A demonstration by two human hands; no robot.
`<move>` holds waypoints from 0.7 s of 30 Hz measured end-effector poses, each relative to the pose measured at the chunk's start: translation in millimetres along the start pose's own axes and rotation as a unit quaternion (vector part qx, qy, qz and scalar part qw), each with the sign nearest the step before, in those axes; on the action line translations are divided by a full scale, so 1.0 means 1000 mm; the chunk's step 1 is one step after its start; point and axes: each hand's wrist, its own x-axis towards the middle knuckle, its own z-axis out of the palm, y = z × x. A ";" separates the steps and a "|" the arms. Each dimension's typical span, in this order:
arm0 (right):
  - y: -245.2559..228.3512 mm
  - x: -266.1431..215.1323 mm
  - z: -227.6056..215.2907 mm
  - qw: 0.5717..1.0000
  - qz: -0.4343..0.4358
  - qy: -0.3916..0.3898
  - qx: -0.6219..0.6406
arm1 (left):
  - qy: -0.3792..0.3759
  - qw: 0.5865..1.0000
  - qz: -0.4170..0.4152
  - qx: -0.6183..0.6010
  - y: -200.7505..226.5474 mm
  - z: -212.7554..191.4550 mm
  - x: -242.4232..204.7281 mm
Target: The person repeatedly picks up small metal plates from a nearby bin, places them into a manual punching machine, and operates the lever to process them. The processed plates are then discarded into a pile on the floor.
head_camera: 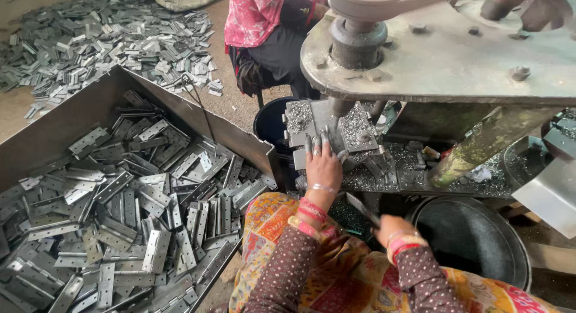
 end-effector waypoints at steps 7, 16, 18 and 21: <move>-0.010 -0.035 0.004 0.996 -0.045 0.067 0.043 | 0.054 0.999 0.000 -0.008 -0.003 0.004 0.017; -0.015 -0.023 -0.028 0.999 -0.021 0.035 0.002 | 0.112 0.993 0.017 0.036 -0.011 0.016 0.023; -0.016 -0.028 -0.033 0.998 -0.028 0.063 -0.013 | 0.087 0.996 0.009 0.028 -0.014 0.020 0.029; -0.010 -0.036 -0.013 0.995 -0.046 0.082 0.030 | -0.019 1.000 -0.010 -0.018 -0.014 0.018 0.037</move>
